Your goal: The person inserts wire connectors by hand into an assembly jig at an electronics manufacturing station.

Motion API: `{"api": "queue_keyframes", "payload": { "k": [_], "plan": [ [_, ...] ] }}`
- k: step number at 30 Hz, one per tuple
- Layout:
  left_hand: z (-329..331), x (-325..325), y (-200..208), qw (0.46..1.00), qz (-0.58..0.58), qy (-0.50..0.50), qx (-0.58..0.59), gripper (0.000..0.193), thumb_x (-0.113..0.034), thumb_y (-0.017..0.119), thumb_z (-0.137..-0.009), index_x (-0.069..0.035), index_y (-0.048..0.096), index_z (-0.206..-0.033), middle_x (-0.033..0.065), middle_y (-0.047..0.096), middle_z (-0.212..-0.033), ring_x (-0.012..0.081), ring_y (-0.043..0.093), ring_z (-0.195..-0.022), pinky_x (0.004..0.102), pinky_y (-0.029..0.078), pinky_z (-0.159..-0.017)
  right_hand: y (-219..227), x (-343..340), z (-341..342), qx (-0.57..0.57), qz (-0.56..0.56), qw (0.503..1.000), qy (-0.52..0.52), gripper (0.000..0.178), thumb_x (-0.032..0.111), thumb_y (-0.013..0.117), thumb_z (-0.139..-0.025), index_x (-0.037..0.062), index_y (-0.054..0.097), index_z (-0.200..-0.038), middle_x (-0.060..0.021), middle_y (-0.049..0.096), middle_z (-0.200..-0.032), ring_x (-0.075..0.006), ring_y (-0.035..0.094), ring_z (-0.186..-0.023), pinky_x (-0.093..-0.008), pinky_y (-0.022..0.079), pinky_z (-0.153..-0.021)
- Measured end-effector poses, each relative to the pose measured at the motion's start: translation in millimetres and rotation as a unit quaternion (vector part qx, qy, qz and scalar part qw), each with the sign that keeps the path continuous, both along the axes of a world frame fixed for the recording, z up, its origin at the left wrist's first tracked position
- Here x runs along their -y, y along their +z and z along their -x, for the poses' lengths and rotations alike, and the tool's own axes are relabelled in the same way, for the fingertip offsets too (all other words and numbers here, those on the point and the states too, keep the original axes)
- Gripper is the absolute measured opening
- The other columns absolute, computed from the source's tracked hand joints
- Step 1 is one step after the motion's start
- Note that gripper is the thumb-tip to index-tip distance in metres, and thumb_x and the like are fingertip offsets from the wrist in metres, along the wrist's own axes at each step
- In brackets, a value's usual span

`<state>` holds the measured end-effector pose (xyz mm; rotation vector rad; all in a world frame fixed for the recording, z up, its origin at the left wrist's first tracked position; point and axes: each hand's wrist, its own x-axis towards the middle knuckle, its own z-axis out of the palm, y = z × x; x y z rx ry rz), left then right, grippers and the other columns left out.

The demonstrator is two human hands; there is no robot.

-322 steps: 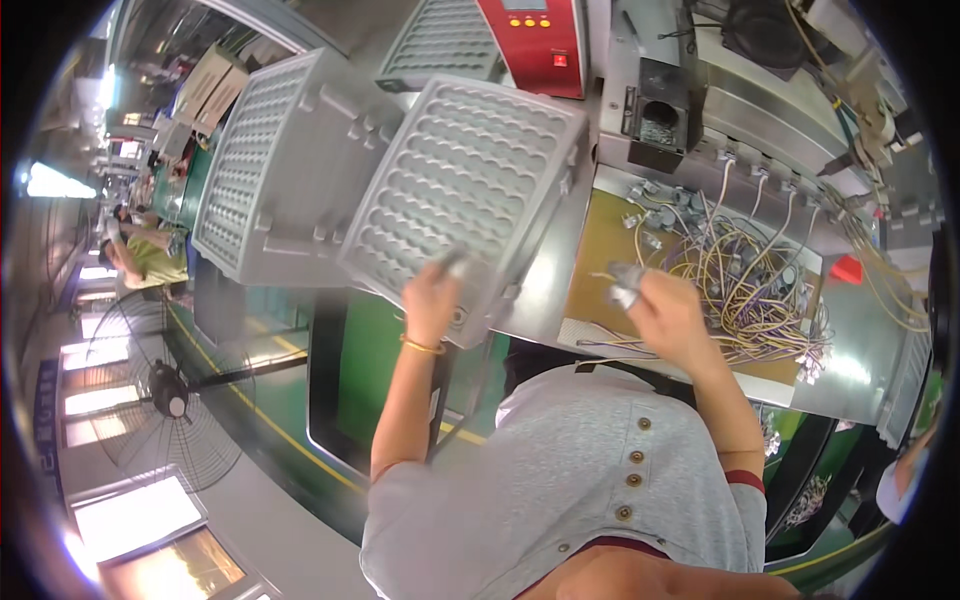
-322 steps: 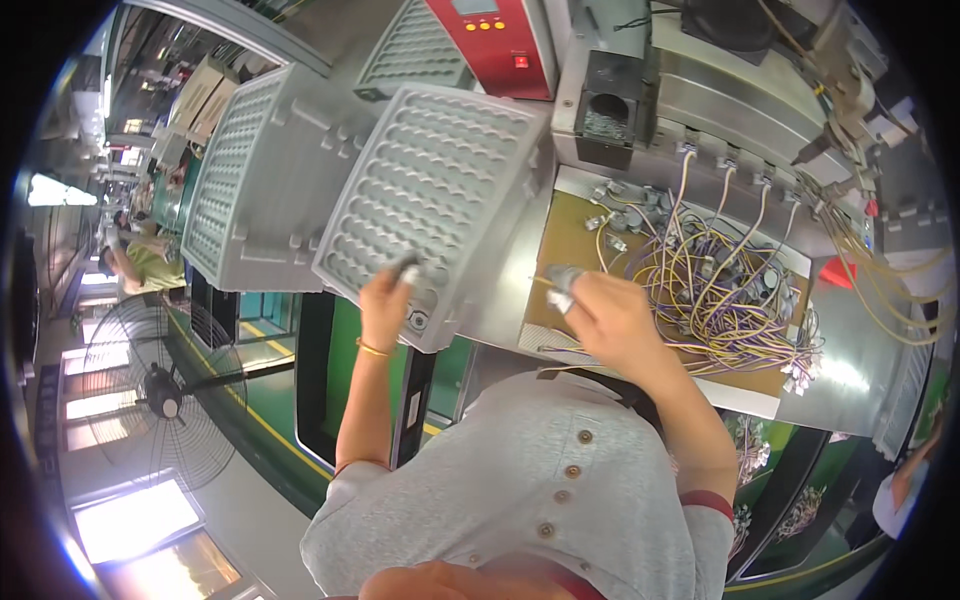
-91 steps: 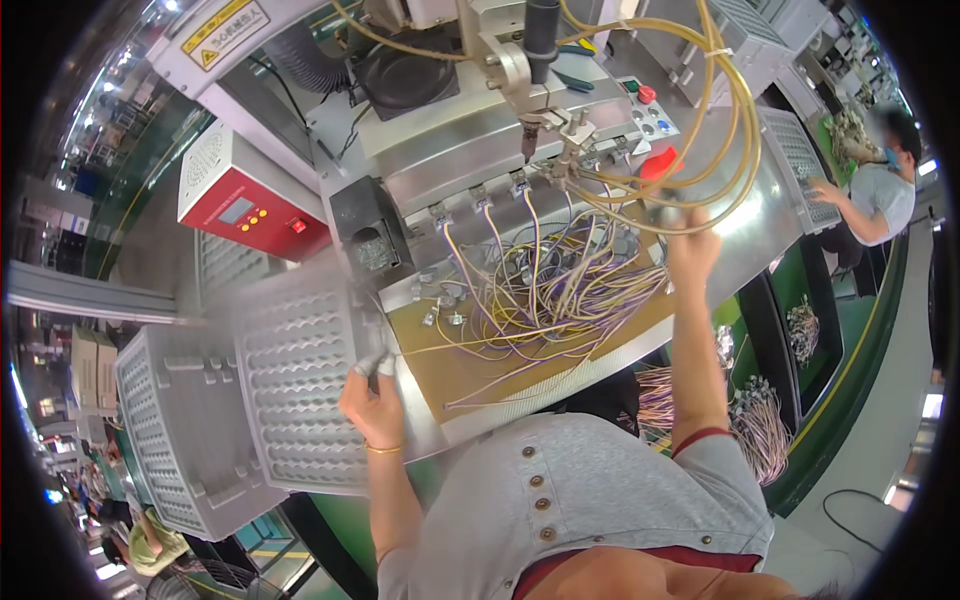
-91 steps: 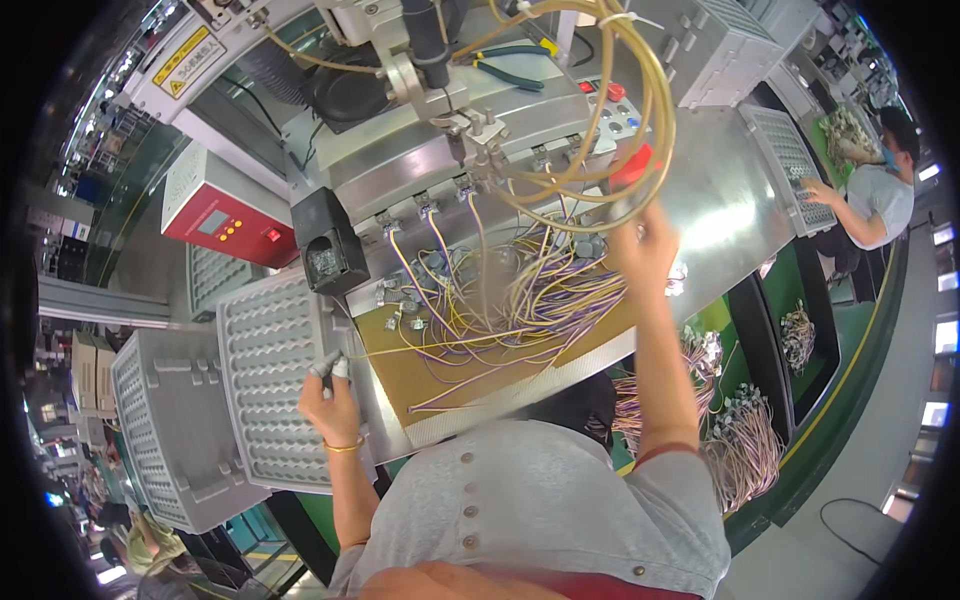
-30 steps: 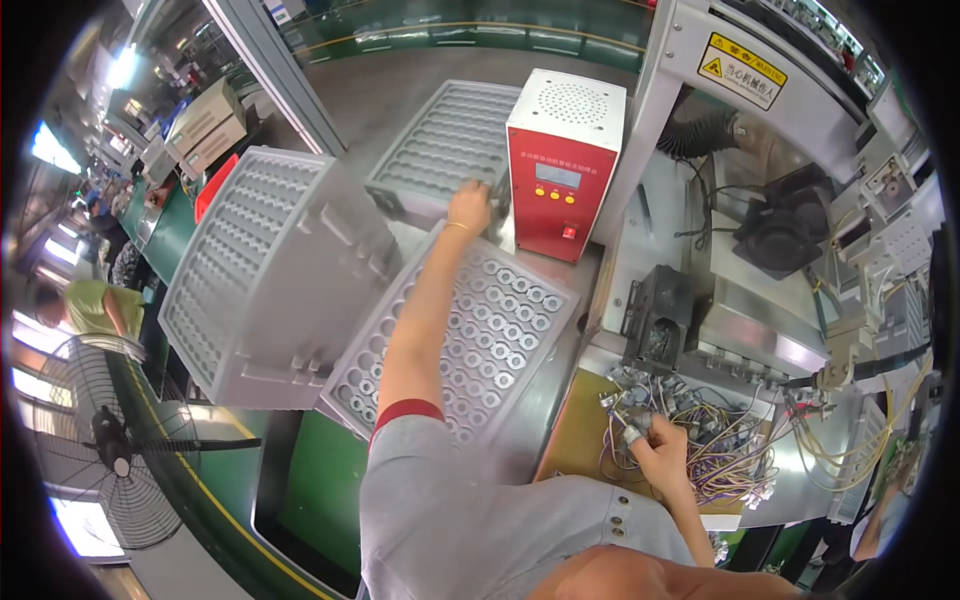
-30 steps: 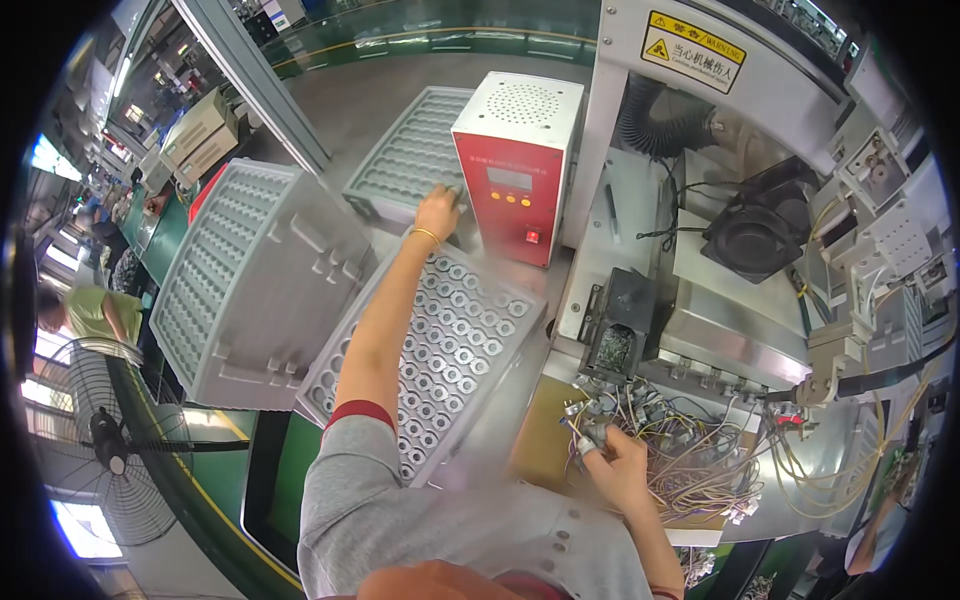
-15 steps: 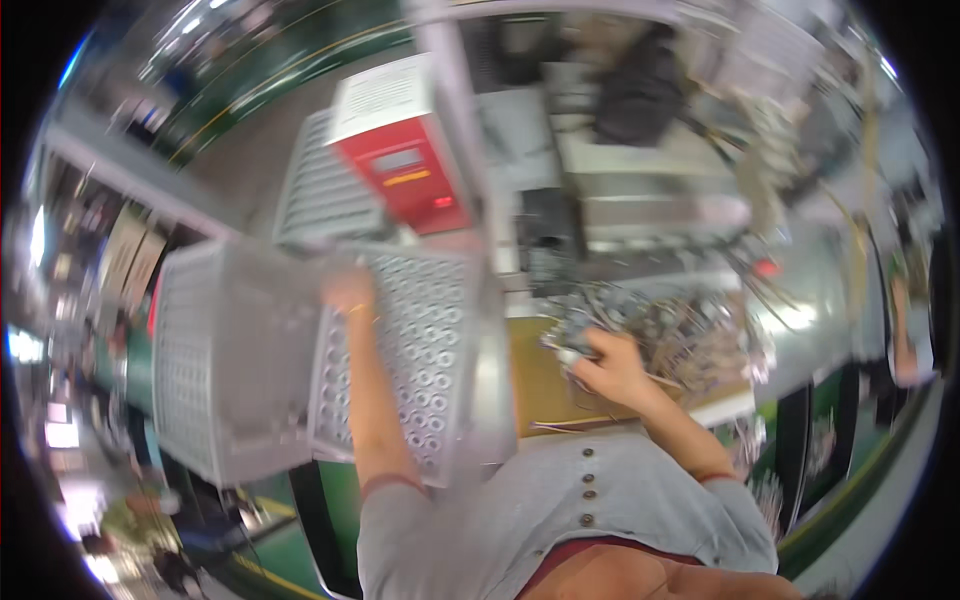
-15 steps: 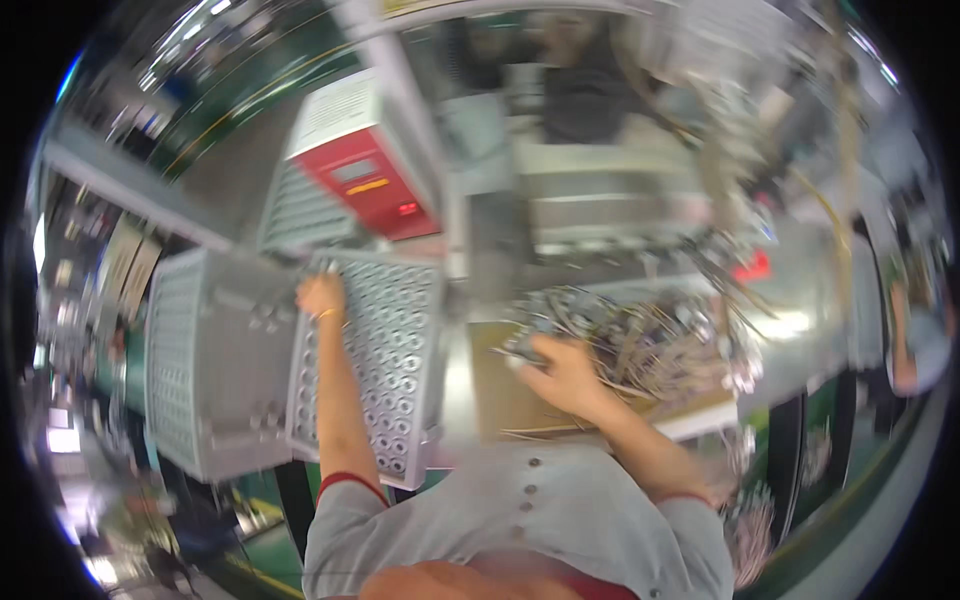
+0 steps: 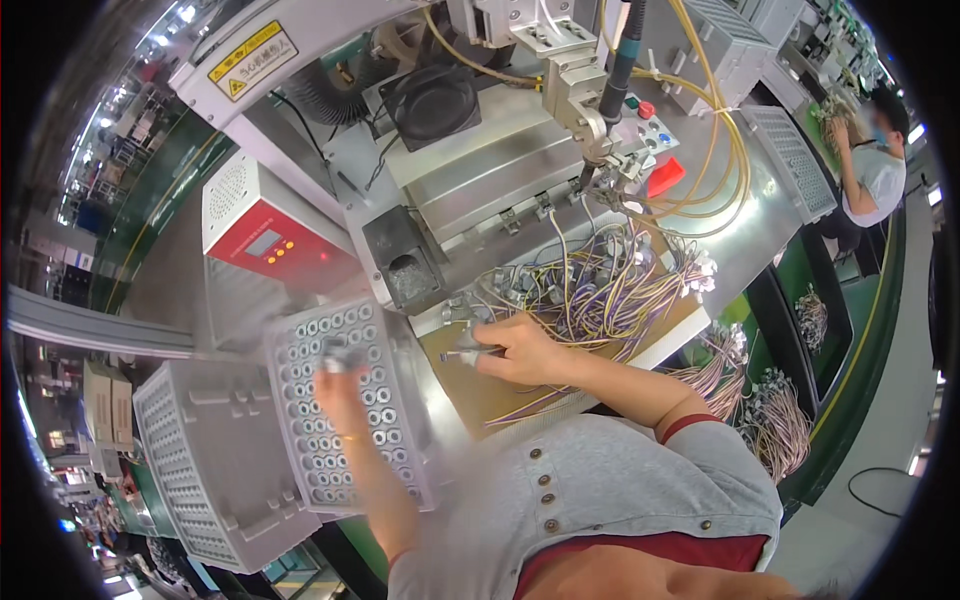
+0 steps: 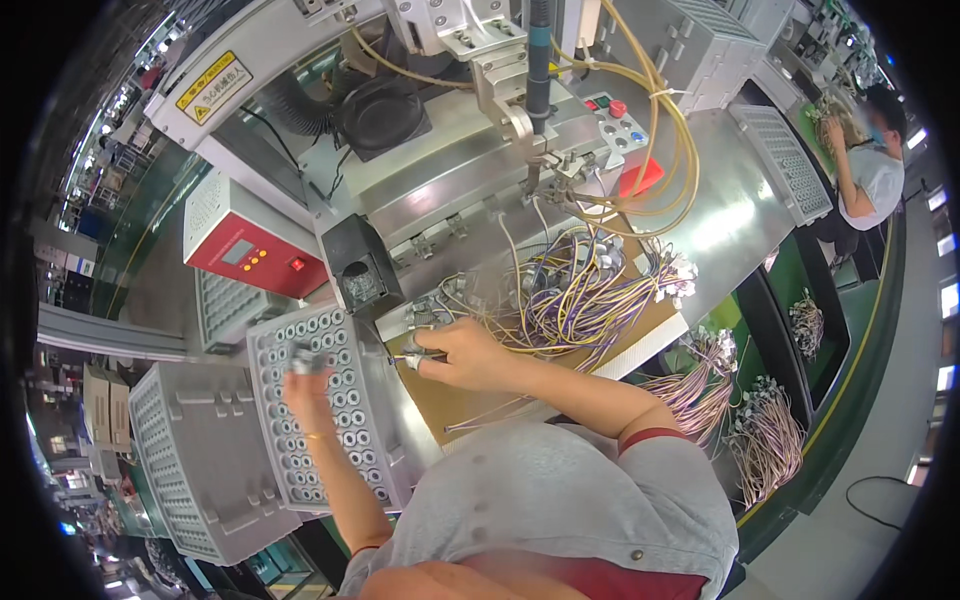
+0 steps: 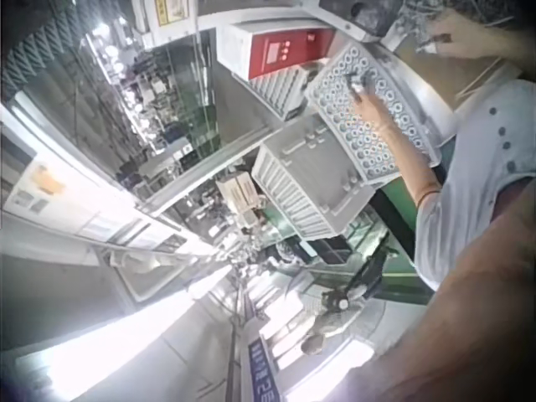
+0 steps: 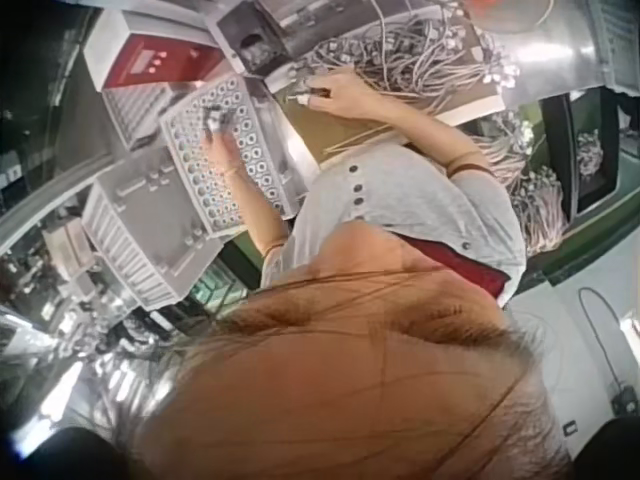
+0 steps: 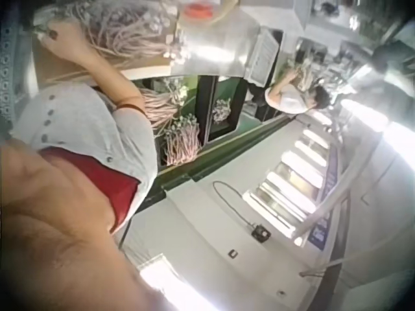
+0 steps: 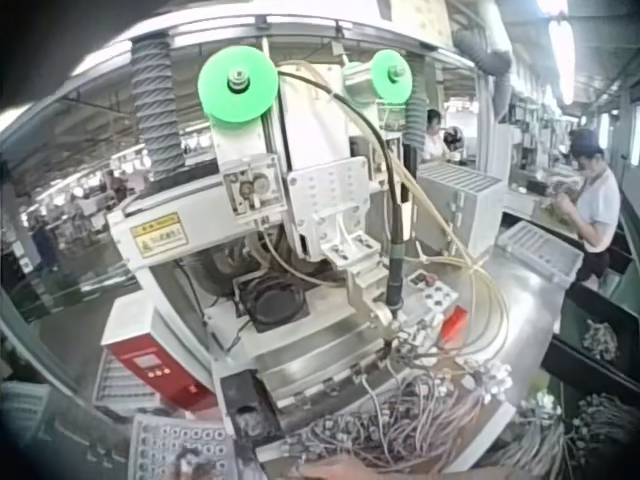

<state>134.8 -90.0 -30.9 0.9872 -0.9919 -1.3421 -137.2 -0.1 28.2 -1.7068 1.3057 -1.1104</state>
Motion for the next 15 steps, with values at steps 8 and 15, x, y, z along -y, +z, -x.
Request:
{"api": "queue_keyframes", "payload": {
  "k": [8, 15],
  "plan": [
    [86, -89, 35, 0.988, -0.070, -0.132, 0.022, 0.023, 0.004, 0.056, -0.075, 0.005, 0.053, -0.098, 0.0101, 0.060, -0.084, 0.0173, 0.060, -0.068, 0.0258, 0.049, -0.056, 16, -4, -11, 0.025, 0.080, 0.996, -0.012, 0.009, 0.007, 0.059, -0.068, 0.0005, 0.053, -0.070, -0.0063, 0.045, -0.051, -0.0096, 0.044, -0.044, -0.0240, 0.033, -0.040],
    [98, -94, 53, 0.984, -0.058, -0.159, -0.046, 0.039, 0.002, 0.057, -0.076, 0.005, 0.046, -0.114, 0.0099, 0.058, -0.091, 0.0132, 0.056, -0.068, 0.0211, 0.046, -0.054, 20, -9, -8, 0.107, -0.028, 0.994, -0.013, 0.008, 0.004, 0.059, -0.065, -0.0009, 0.056, -0.072, -0.0027, 0.050, -0.052, -0.0046, 0.044, -0.045, -0.0204, 0.034, -0.040]
  ]
}}
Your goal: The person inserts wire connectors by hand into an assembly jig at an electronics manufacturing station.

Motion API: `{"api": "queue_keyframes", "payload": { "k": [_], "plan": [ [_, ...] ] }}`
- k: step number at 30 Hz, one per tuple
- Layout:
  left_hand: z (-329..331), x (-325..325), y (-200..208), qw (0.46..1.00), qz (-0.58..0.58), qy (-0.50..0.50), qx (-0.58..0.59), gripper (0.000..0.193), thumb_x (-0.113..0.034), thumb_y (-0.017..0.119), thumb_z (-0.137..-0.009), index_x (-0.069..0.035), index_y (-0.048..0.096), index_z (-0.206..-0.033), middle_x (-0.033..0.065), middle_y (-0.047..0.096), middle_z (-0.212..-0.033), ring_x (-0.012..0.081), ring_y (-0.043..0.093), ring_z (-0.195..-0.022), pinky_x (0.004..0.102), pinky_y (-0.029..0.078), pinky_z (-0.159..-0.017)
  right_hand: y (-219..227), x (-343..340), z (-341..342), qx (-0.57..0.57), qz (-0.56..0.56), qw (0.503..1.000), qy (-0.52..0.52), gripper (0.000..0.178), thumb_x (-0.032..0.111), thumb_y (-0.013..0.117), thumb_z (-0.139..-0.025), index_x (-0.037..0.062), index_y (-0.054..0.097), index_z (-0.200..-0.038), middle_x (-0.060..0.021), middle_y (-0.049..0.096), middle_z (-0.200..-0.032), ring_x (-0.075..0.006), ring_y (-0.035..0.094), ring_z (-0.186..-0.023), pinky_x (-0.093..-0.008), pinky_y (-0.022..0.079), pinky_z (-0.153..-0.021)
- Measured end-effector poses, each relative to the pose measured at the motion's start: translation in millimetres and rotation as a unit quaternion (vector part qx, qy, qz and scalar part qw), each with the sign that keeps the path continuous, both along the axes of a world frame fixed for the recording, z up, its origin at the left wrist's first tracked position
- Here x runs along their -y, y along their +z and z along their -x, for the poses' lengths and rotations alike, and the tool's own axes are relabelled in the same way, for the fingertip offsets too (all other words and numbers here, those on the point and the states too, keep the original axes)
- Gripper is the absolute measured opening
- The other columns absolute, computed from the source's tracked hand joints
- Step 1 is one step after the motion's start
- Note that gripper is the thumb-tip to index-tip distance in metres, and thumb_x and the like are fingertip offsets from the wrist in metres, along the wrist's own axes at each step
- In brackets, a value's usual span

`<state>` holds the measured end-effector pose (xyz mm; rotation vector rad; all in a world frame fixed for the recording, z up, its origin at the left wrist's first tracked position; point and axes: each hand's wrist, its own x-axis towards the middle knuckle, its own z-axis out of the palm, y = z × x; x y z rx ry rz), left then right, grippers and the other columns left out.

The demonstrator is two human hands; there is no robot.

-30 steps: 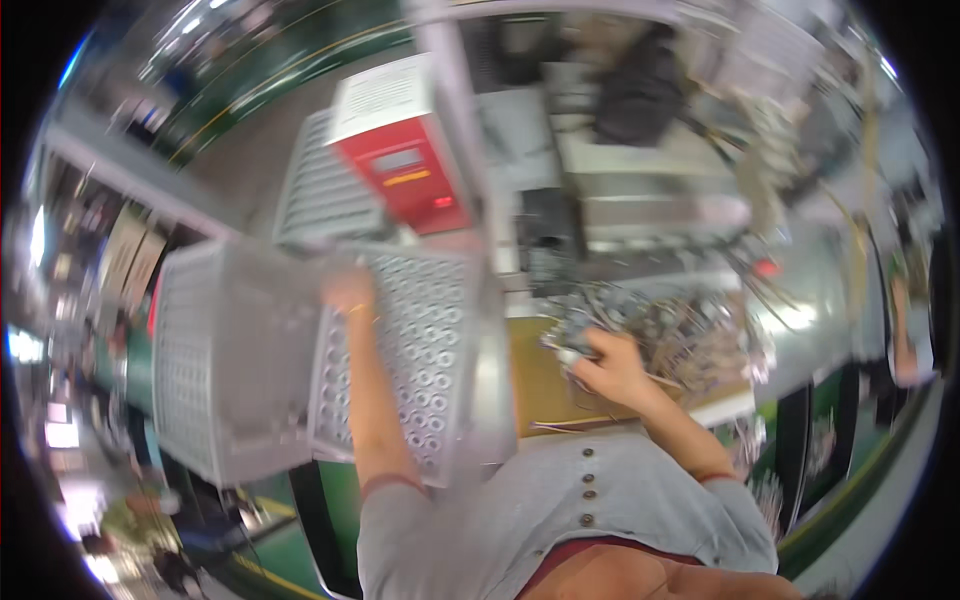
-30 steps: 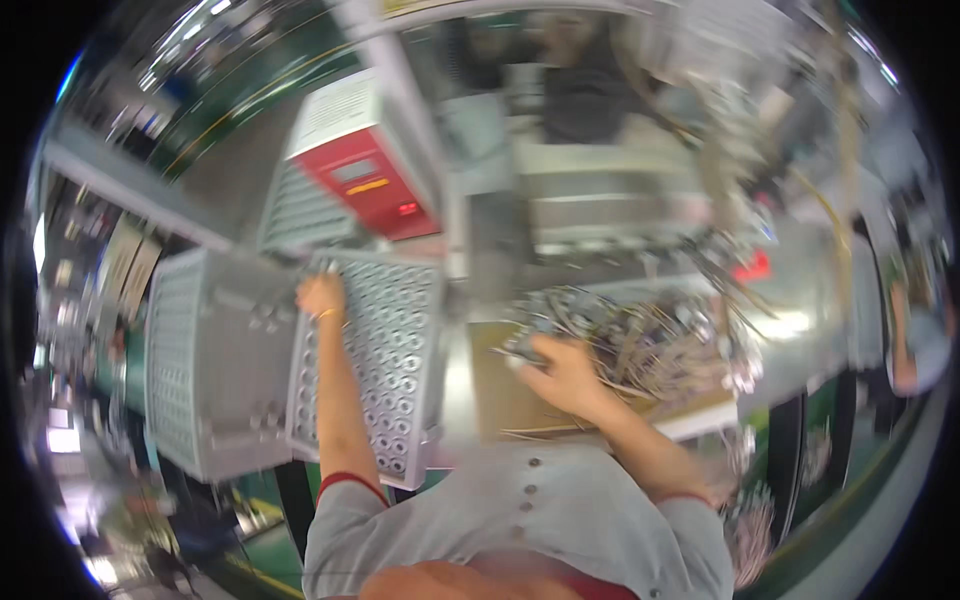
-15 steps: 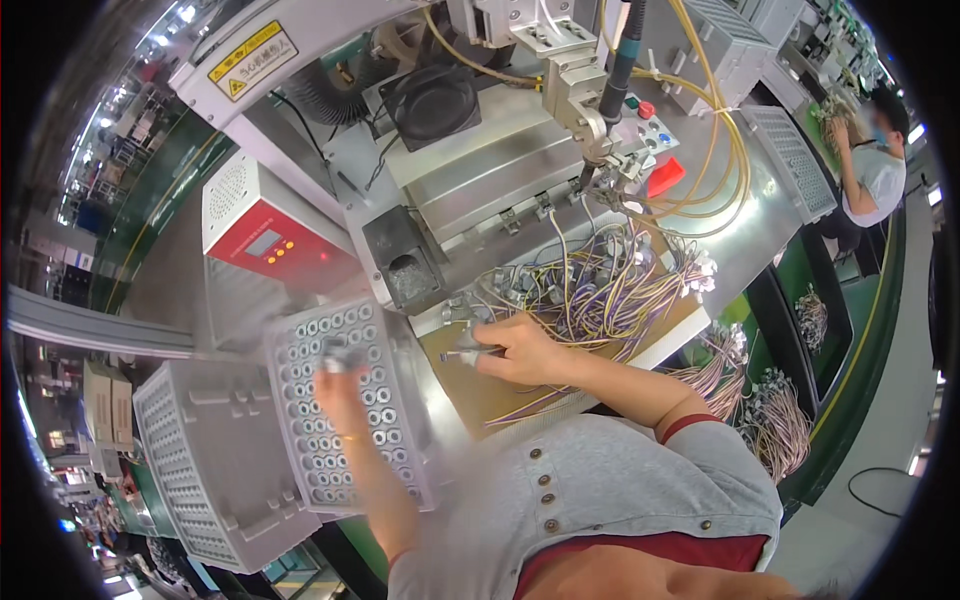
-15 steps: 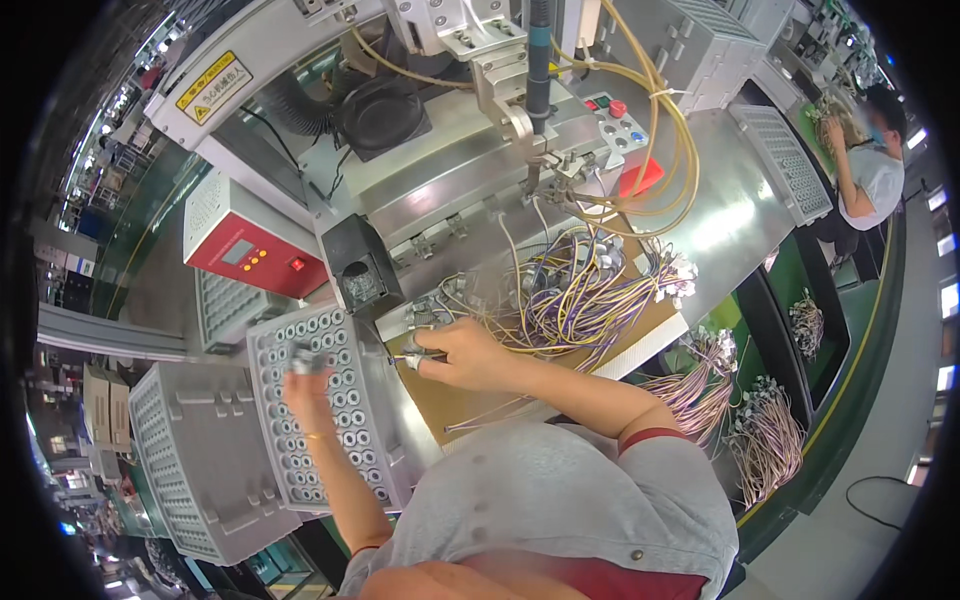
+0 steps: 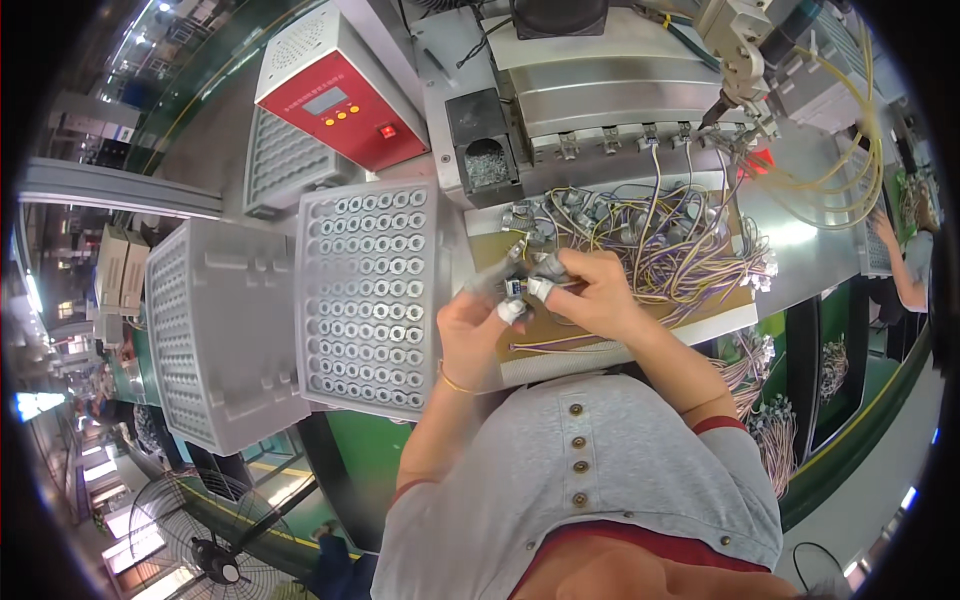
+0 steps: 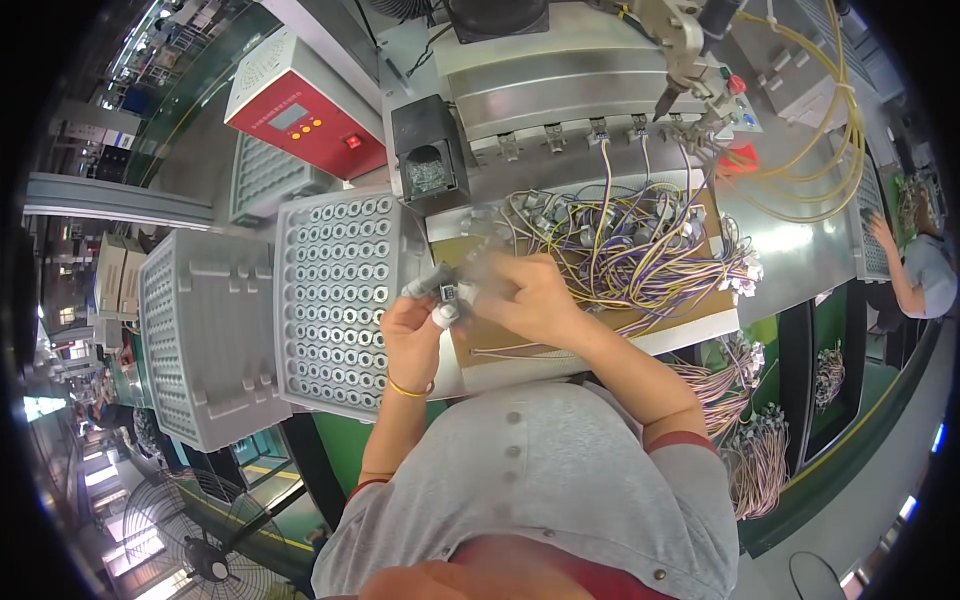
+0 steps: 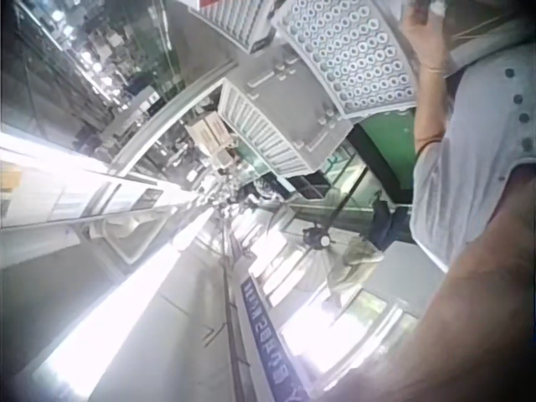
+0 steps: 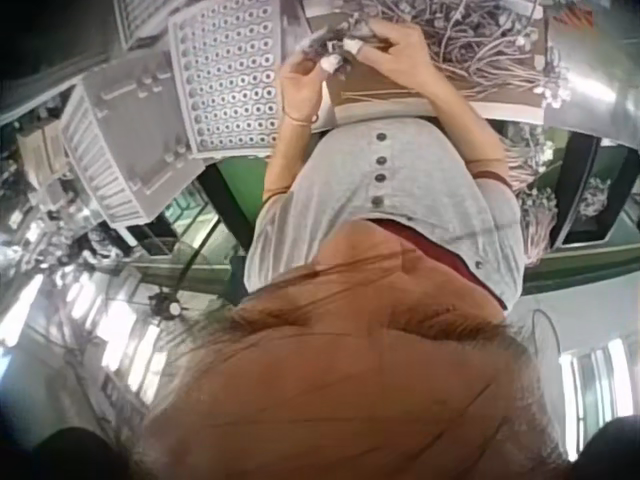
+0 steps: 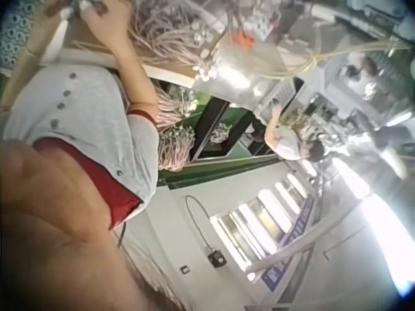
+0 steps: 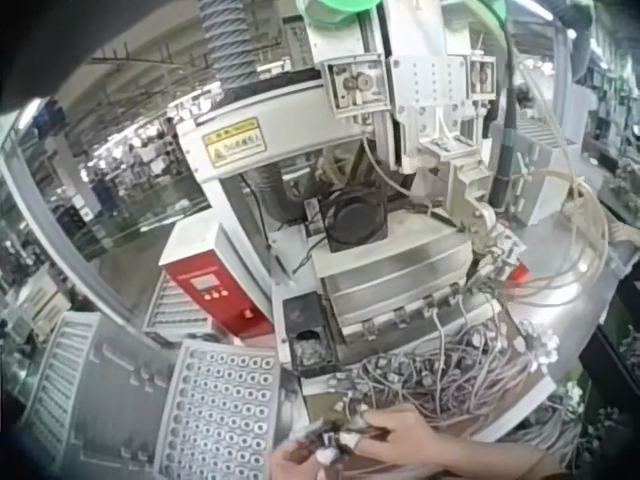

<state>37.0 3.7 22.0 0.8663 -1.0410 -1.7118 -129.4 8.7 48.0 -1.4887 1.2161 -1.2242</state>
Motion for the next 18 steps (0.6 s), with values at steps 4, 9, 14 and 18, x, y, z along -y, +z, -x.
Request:
{"api": "queue_keyframes", "payload": {
  "k": [4, 9, 14, 18],
  "plan": [
    [0, -6, 5, 1.000, 0.019, -0.007, -0.022, 0.039, 0.004, 0.058, -0.075, 0.005, 0.047, -0.113, 0.0107, 0.057, -0.097, 0.0131, 0.056, -0.075, 0.0211, 0.047, -0.057, -2, -5, 1, -0.015, 0.027, 1.000, -0.006, 0.010, 0.005, 0.061, -0.063, -0.0005, 0.057, -0.070, -0.0028, 0.050, -0.051, -0.0050, 0.044, -0.044, -0.0206, 0.034, -0.040],
    [1, -13, 7, 0.999, 0.046, -0.006, 0.021, 0.037, 0.006, 0.059, -0.073, 0.006, 0.050, -0.110, 0.0111, 0.056, -0.100, 0.0128, 0.055, -0.081, 0.0231, 0.048, -0.064, 4, -7, 1, -0.037, 0.064, 0.997, -0.012, 0.011, 0.006, 0.062, -0.061, -0.0001, 0.053, -0.065, -0.0034, 0.048, -0.050, -0.0061, 0.042, -0.043, -0.0223, 0.034, -0.039],
    [7, -12, 9, 0.990, 0.106, 0.039, 0.088, 0.032, 0.008, 0.058, -0.073, 0.005, 0.054, -0.105, 0.0101, 0.058, -0.099, 0.0131, 0.055, -0.083, 0.0269, 0.048, -0.072, 5, -8, 2, -0.051, 0.075, 0.996, 0.016, 0.015, 0.006, 0.062, -0.061, 0.0004, 0.049, -0.061, -0.0034, 0.045, -0.049, -0.0051, 0.039, -0.044, -0.0228, 0.031, -0.039],
    [8, -7, 7, 0.996, 0.069, 0.021, 0.045, 0.026, 0.005, 0.054, -0.076, 0.003, 0.056, -0.102, 0.0102, 0.058, -0.098, 0.0135, 0.056, -0.079, 0.0258, 0.048, -0.066, -2, -9, -2, -0.006, -0.042, 0.998, 0.038, 0.008, 0.004, 0.058, -0.065, 0.0009, 0.051, -0.062, -0.0001, 0.048, -0.052, -0.0015, 0.036, -0.048, -0.0198, 0.028, -0.041]
  ]
}}
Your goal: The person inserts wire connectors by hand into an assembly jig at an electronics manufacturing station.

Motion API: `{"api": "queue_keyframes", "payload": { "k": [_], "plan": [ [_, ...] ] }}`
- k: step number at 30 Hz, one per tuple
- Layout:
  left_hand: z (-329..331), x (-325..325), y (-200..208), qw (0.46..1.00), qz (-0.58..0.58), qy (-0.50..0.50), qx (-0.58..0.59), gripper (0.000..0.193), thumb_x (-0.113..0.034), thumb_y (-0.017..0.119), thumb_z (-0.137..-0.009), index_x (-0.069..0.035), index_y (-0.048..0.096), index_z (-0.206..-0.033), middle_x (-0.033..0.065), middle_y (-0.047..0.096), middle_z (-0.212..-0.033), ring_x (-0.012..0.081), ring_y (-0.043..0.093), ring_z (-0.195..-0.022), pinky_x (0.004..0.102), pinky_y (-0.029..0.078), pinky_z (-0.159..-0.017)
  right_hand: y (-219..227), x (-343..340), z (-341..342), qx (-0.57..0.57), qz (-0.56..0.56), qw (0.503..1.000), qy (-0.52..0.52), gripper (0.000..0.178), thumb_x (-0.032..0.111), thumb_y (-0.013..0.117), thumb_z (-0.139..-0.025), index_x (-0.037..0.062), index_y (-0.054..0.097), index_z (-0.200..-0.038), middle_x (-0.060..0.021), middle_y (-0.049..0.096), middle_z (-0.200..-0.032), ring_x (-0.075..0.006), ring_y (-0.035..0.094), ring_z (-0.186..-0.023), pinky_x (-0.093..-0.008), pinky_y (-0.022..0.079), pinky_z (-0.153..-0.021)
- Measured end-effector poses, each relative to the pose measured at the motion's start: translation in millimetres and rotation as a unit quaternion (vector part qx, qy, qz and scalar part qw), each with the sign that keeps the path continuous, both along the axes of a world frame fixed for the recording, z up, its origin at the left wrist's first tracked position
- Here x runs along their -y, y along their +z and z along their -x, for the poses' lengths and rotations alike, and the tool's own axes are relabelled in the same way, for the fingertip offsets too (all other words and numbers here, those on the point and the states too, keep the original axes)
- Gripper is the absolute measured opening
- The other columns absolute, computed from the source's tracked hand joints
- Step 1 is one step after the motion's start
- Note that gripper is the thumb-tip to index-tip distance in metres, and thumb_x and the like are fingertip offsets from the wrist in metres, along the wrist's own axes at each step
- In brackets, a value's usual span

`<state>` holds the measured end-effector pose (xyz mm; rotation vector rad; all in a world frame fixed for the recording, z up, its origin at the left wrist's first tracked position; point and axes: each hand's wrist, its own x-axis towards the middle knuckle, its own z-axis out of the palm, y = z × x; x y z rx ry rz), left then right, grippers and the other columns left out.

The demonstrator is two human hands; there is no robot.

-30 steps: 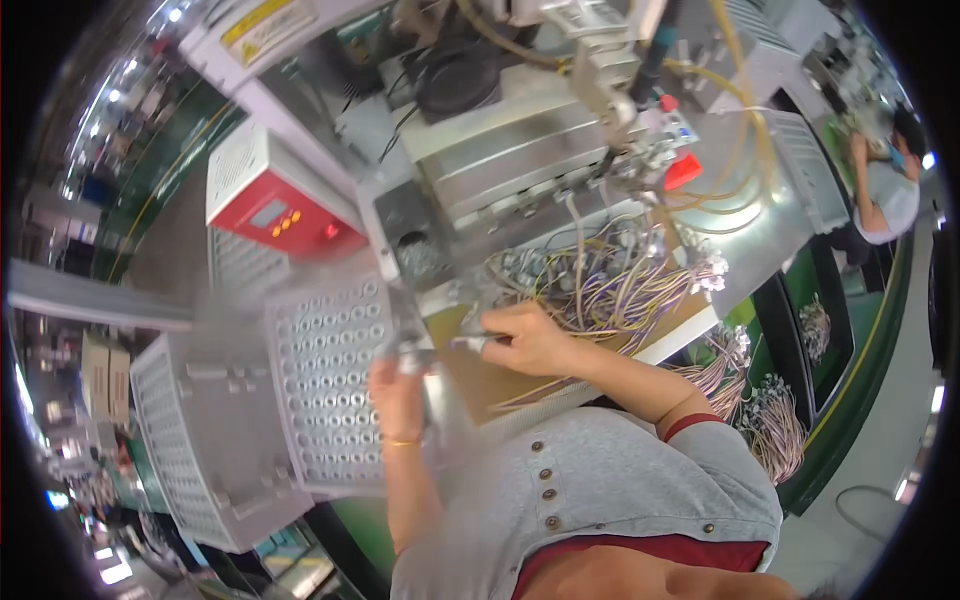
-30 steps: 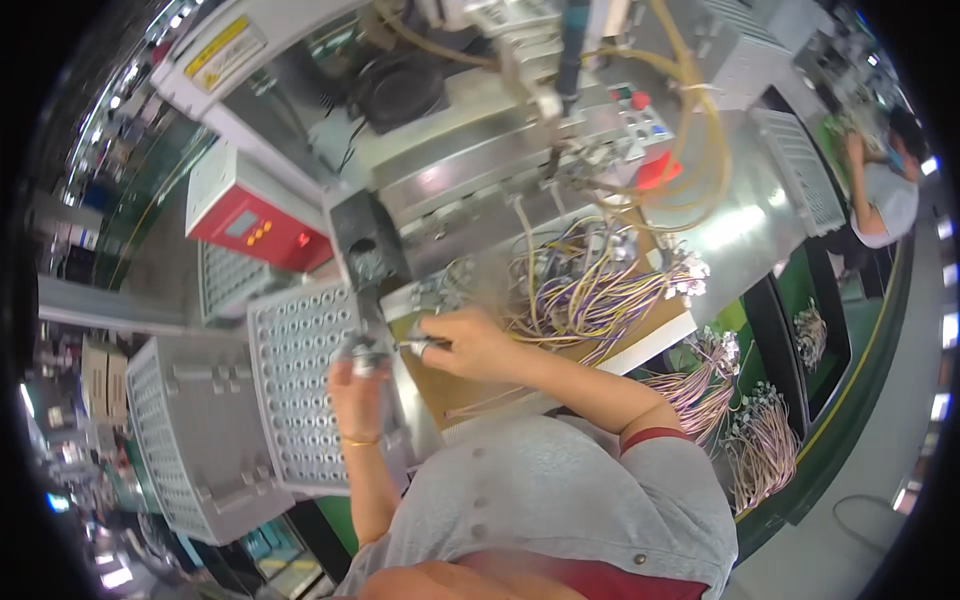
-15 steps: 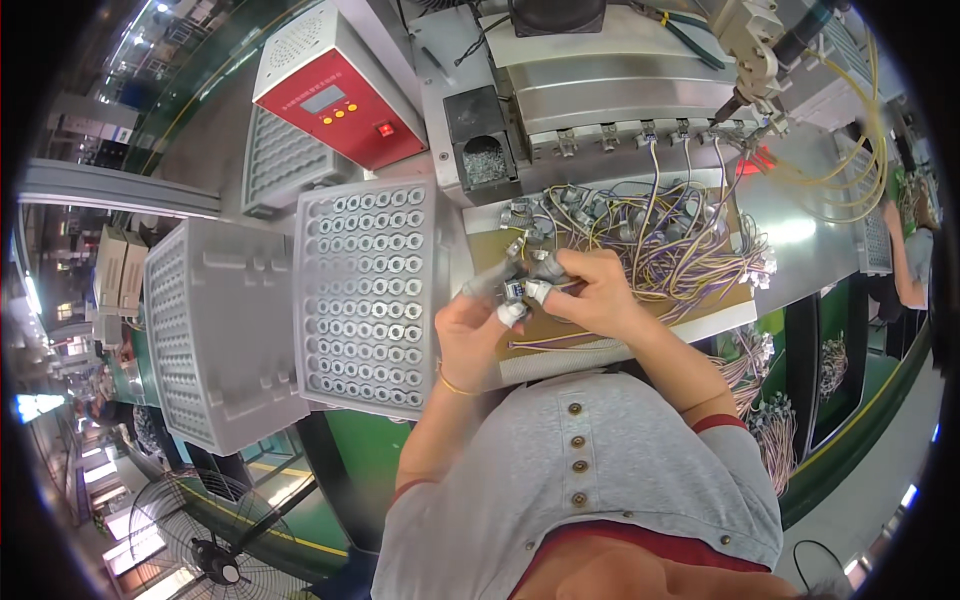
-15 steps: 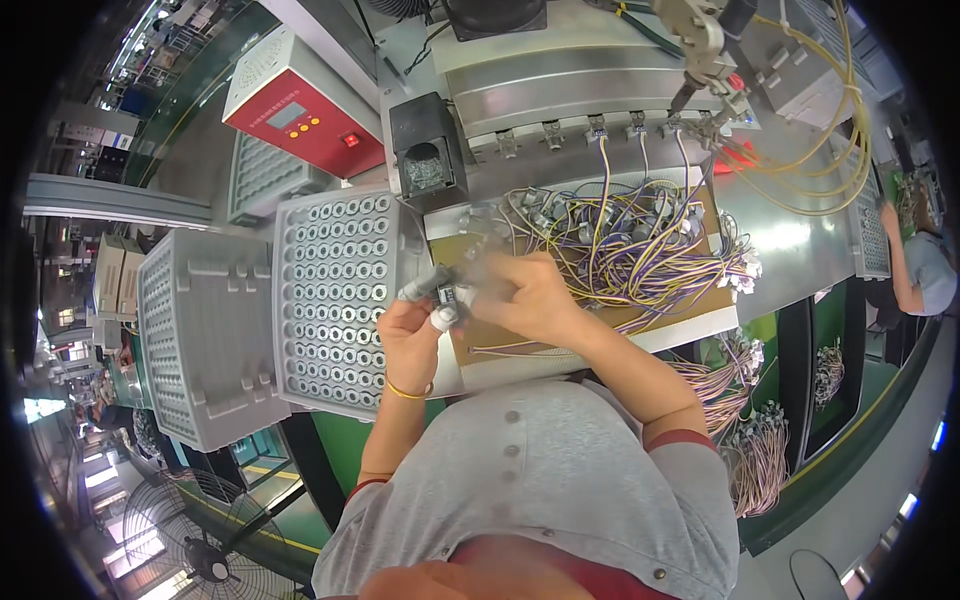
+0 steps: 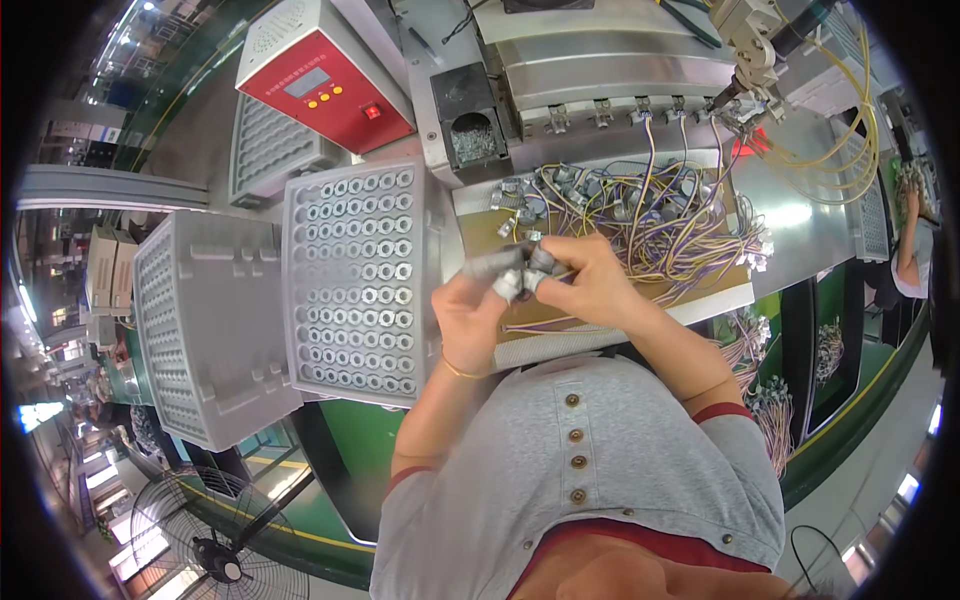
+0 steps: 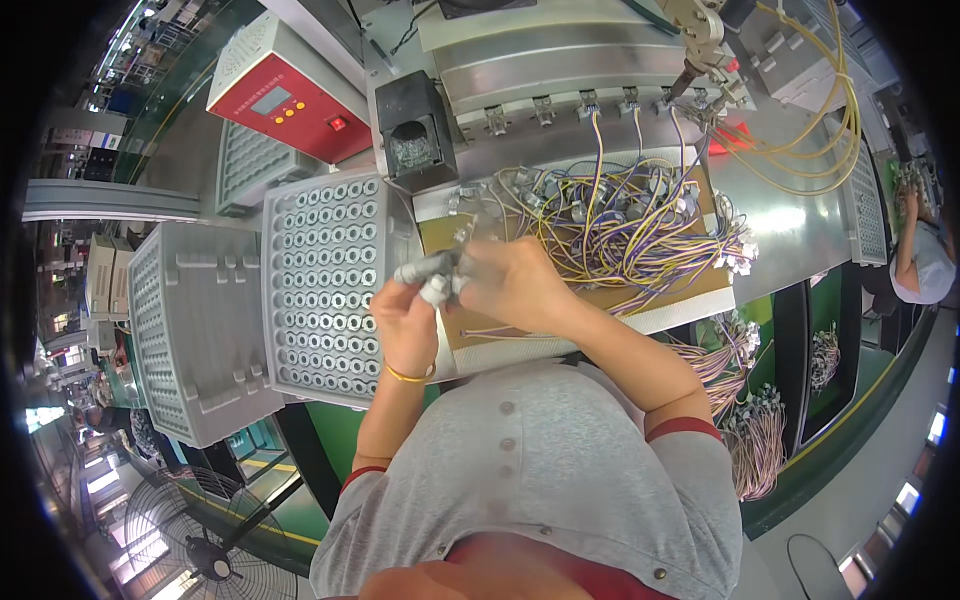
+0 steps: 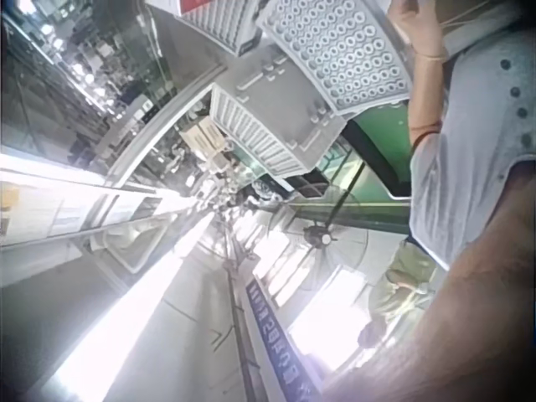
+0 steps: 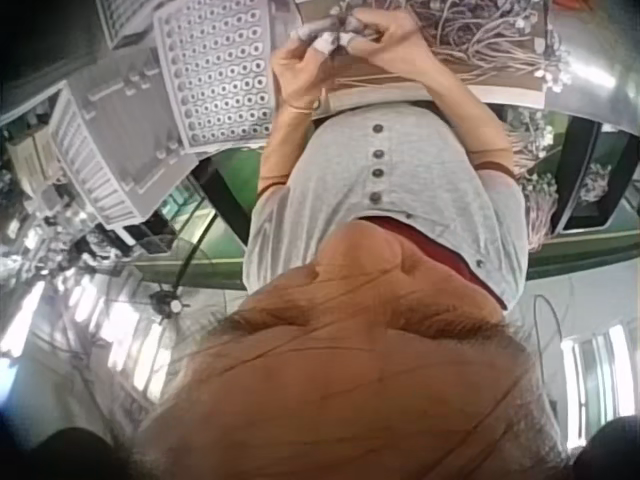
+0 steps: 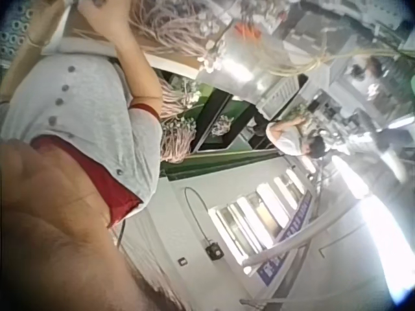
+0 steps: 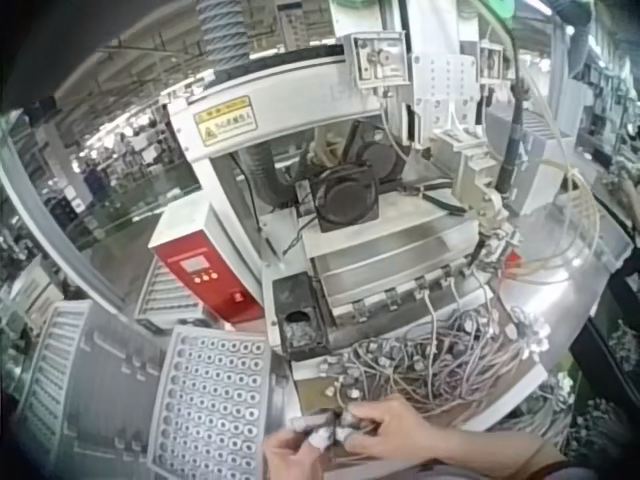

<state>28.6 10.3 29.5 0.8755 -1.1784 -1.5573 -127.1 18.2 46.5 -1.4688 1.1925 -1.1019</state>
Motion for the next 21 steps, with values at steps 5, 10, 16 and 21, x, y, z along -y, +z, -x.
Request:
{"api": "queue_keyframes", "payload": {
  "k": [5, 10, 16, 21],
  "plan": [
    [1, 10, 2, 0.984, -0.099, -0.020, -0.147, 0.022, -0.004, 0.049, -0.082, 0.001, 0.055, -0.102, 0.0099, 0.057, -0.101, 0.0141, 0.055, -0.070, 0.0223, 0.043, -0.054, 0, 5, 0, 0.049, -0.054, 0.997, 0.018, 0.009, 0.005, 0.054, -0.075, 0.0017, 0.055, -0.083, 0.0013, 0.058, -0.063, -0.0001, 0.039, -0.051, -0.0177, 0.030, -0.043],
    [7, 7, -7, 0.963, -0.145, -0.096, -0.206, 0.030, -0.006, 0.049, -0.082, 0.000, 0.049, -0.111, 0.0090, 0.055, -0.103, 0.0155, 0.055, -0.075, 0.0242, 0.045, -0.056, -13, 12, 3, 0.127, -0.132, 0.983, 0.011, 0.010, 0.007, 0.056, -0.074, 0.0034, 0.057, -0.083, 0.0026, 0.056, -0.060, -0.0001, 0.039, -0.050, -0.0175, 0.030, -0.043],
    [-1, -15, -50, 0.891, 0.220, -0.184, 0.351, 0.033, -0.004, 0.054, -0.070, 0.000, 0.055, -0.102, 0.0076, 0.057, -0.083, 0.0233, 0.055, -0.072, 0.0312, 0.046, -0.059, -15, 55, 23, 0.272, -0.071, 0.904, -0.324, 0.007, 0.004, 0.054, -0.071, 0.0038, 0.050, -0.065, 0.0014, 0.049, -0.055, -0.0032, 0.042, -0.043, -0.0178, 0.032, -0.038],
    [-5, -23, -79, 0.781, 0.422, -0.163, 0.432, 0.026, -0.002, 0.057, -0.059, -0.005, 0.060, -0.085, 0.0074, 0.052, -0.065, 0.0235, 0.050, -0.063, 0.0341, 0.043, -0.054, -26, 68, 32, 0.200, -0.072, 0.913, -0.348, 0.010, 0.001, 0.052, -0.072, 0.0029, 0.046, -0.065, -0.0016, 0.050, -0.054, -0.0073, 0.044, -0.039, -0.0200, 0.034, -0.035]
  ]
}}
